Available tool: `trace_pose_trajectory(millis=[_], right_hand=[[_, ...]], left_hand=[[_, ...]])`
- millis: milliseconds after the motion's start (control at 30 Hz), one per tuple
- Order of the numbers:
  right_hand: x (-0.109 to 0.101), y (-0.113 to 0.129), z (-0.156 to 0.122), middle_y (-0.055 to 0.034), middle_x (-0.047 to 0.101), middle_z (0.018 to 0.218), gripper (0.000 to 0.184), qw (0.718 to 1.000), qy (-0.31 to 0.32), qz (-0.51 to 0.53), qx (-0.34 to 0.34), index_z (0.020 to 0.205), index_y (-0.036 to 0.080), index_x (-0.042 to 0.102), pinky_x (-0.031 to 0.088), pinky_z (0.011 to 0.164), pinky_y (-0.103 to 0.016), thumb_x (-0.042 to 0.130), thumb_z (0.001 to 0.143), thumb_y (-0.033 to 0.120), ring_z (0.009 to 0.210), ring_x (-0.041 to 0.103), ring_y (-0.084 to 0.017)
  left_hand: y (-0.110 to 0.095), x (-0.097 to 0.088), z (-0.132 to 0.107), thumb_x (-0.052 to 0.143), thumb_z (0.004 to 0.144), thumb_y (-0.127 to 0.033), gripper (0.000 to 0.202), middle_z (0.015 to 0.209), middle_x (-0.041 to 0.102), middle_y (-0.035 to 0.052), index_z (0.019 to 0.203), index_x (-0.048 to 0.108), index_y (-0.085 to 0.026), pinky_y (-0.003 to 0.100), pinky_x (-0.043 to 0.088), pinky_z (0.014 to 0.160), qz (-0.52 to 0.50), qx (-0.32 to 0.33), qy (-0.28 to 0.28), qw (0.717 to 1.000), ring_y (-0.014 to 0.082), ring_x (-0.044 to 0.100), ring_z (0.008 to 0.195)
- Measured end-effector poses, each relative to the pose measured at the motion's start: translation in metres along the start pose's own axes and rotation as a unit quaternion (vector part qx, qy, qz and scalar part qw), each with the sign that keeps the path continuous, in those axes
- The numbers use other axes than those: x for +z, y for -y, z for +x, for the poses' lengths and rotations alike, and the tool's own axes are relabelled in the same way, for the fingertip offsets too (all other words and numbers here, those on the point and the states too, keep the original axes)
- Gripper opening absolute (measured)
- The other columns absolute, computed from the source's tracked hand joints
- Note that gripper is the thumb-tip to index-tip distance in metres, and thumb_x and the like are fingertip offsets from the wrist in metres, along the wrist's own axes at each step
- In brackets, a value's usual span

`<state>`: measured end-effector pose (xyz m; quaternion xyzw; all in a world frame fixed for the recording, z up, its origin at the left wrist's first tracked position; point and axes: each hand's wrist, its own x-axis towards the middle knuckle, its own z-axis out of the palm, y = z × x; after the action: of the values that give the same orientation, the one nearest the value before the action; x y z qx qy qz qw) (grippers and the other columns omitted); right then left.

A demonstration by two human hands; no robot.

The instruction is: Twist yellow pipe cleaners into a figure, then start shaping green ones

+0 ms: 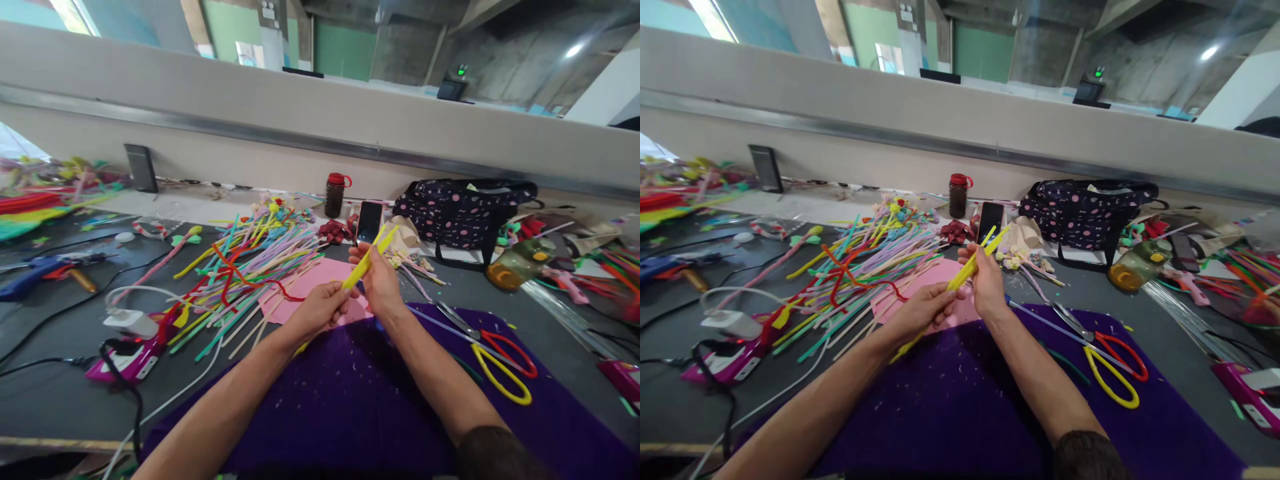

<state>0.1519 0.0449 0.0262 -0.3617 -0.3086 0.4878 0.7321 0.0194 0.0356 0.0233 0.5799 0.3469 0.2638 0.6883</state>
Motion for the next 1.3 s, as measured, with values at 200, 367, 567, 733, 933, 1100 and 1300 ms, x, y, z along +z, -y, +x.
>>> trace_pose_trajectory(millis=[200,367,567,733,933,1100,1300], right_hand=[[0.001,-0.017,-0.009,0.0003,0.061,0.067,0.026,0.983,0.098,-0.111,0.105,0.081,0.017,0.066,0.039,0.049,-0.019,0.062,0.069,0.04,0.056,0.051,-0.009],[-0.003,-0.016,-0.011,0.0017,0.055,0.059,0.024,0.984,0.084,-0.136,0.085,0.074,0.016,0.067,0.034,0.044,-0.017,0.063,0.069,0.039,0.049,0.044,-0.006],[-0.01,-0.01,0.0,0.0019,0.054,0.059,0.022,0.991,0.037,-0.051,0.121,0.069,0.016,0.062,0.026,0.032,-0.015,0.064,0.067,0.038,0.042,0.04,-0.005],[-0.009,-0.011,-0.002,0.0012,0.054,0.057,0.022,0.984,0.067,-0.042,0.159,0.068,0.014,0.063,0.027,0.032,-0.013,0.066,0.066,0.036,0.043,0.044,-0.005],[-0.009,-0.007,-0.004,0.0021,0.053,0.055,0.022,0.985,0.058,-0.046,0.156,0.068,0.014,0.063,0.027,0.031,-0.014,0.066,0.066,0.036,0.04,0.042,-0.005],[-0.009,-0.013,-0.004,0.0013,0.054,0.054,0.023,0.983,0.063,-0.059,0.163,0.068,0.014,0.063,0.026,0.031,-0.014,0.067,0.065,0.037,0.041,0.045,-0.006],[-0.009,-0.019,-0.006,0.0023,0.055,0.053,0.024,0.975,0.077,-0.056,0.2,0.07,0.014,0.063,0.021,0.03,-0.013,0.067,0.065,0.037,0.037,0.038,-0.003]], left_hand=[[-0.009,-0.019,-0.003,0.044,0.079,-0.044,0.034,0.045,0.035,-0.0077,0.081,0.057,-0.012,0.017,0.011,0.034,-0.004,-0.009,0.017,1.0,0.0016,0.02,0.031],[-0.003,-0.018,-0.003,0.034,0.082,-0.05,0.045,0.053,0.048,-0.0032,0.09,0.058,-0.013,0.018,0.027,0.038,0.101,0.009,0.042,0.994,0.0046,0.034,0.036],[-0.009,-0.066,-0.003,0.053,0.075,-0.042,0.04,0.111,0.055,0.0094,0.108,0.056,-0.02,0.036,0.036,0.087,0.551,0.109,-0.236,0.793,0.0244,0.046,0.106],[0.0,-0.114,-0.004,0.071,0.053,-0.042,0.077,0.13,0.039,0.015,0.123,0.043,-0.024,0.048,0.031,0.09,0.707,-0.014,-0.281,0.649,0.0337,0.034,0.116],[0.008,-0.14,0.001,0.051,0.074,-0.042,0.053,0.113,0.054,0.0129,0.122,0.045,-0.02,0.036,0.039,0.082,0.652,-0.095,-0.336,0.674,0.0271,0.049,0.103],[0.009,-0.147,0.001,0.043,0.077,-0.025,0.03,0.105,0.058,0.0113,0.102,0.061,-0.02,0.034,0.042,0.077,0.633,-0.099,-0.376,0.67,0.0263,0.052,0.1],[-0.003,-0.151,-0.007,0.037,0.081,-0.029,0.035,0.103,0.061,0.0126,0.107,0.057,-0.018,0.034,0.042,0.074,0.597,-0.07,-0.447,0.662,0.0268,0.056,0.095]])
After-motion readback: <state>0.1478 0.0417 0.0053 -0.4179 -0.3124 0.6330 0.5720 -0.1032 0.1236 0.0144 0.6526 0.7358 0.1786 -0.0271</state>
